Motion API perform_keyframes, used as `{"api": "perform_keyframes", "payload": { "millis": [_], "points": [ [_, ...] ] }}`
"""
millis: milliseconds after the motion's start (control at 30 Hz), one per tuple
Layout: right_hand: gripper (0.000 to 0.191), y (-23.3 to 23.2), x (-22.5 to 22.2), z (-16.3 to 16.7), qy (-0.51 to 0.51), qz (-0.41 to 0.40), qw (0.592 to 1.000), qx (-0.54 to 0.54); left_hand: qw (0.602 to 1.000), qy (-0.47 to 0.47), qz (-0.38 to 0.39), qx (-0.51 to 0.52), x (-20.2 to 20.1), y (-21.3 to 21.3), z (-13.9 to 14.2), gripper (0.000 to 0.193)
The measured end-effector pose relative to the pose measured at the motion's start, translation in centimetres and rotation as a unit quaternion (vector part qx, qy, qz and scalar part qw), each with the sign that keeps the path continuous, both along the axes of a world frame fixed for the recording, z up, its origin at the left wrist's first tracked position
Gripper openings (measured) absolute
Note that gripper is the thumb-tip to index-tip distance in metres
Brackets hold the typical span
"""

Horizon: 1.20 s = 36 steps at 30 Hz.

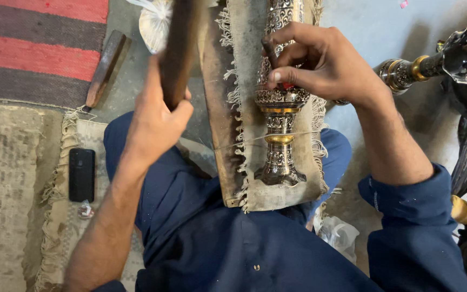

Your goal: The person sits cross-legged on the floor with an ornate metal vase resting on a cloth-covered board. They hold a chisel against the vase's engraved surface and strike it with a wooden mallet, repositioning the chisel repeatedly to chase the decorative pattern, and rotate the vase to reach new areas.

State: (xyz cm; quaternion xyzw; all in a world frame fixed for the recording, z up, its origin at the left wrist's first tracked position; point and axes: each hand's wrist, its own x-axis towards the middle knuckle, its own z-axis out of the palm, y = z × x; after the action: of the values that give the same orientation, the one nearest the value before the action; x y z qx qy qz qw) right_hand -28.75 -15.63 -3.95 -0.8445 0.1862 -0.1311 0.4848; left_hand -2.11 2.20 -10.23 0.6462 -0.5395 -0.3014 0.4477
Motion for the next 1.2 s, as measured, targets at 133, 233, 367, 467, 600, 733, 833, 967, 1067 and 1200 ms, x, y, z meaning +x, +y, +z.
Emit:
{"api": "perform_keyframes", "payload": {
  "millis": [133,233,367,467,600,733,833,967,1067,1200],
  "points": [
    [0.038,0.1,0.0,0.3,0.019,-0.006,1.0,0.002,0.983,-0.139,-0.042,-0.114,0.6,-0.7,0.9,0.072],
    [0.033,0.1,0.1,0.4,0.019,-0.003,1.0,0.002,0.992,-0.101,-0.043,-0.065,0.7,-1.0,1.3,0.072],
    [0.036,0.1,0.1,0.4,0.014,-0.006,1.0,0.01,0.973,-0.192,-0.042,-0.119,0.7,-0.9,1.1,0.078],
    [0.037,0.0,0.1,0.4,0.01,-0.001,1.0,0.009,0.999,-0.016,0.017,0.031,0.2,-0.9,0.6,0.071],
    [0.04,-0.2,0.0,0.3,0.014,0.001,1.0,0.025,0.973,-0.207,-0.005,-0.1,0.2,-0.8,0.2,0.076],
    [0.034,-0.3,-0.1,0.2,0.023,0.01,0.999,0.025,0.973,-0.211,0.004,-0.094,0.3,-0.9,0.3,0.075],
    [0.04,-0.4,-0.2,0.1,0.013,0.011,0.999,0.039,0.974,-0.176,0.0,-0.143,0.2,-1.1,0.4,0.072],
    [0.039,-0.7,-0.1,0.1,0.021,0.023,0.999,0.028,0.966,-0.244,0.012,-0.09,0.2,-1.0,0.3,0.073],
    [0.041,-0.7,-0.1,0.1,0.03,0.011,0.998,0.046,0.979,-0.147,0.001,-0.144,0.1,-1.2,-0.1,0.071],
    [0.042,-0.9,0.1,0.1,0.024,0.029,0.999,0.032,0.971,-0.204,0.019,-0.123,0.5,-1.4,-0.5,0.072]
  ]
}}
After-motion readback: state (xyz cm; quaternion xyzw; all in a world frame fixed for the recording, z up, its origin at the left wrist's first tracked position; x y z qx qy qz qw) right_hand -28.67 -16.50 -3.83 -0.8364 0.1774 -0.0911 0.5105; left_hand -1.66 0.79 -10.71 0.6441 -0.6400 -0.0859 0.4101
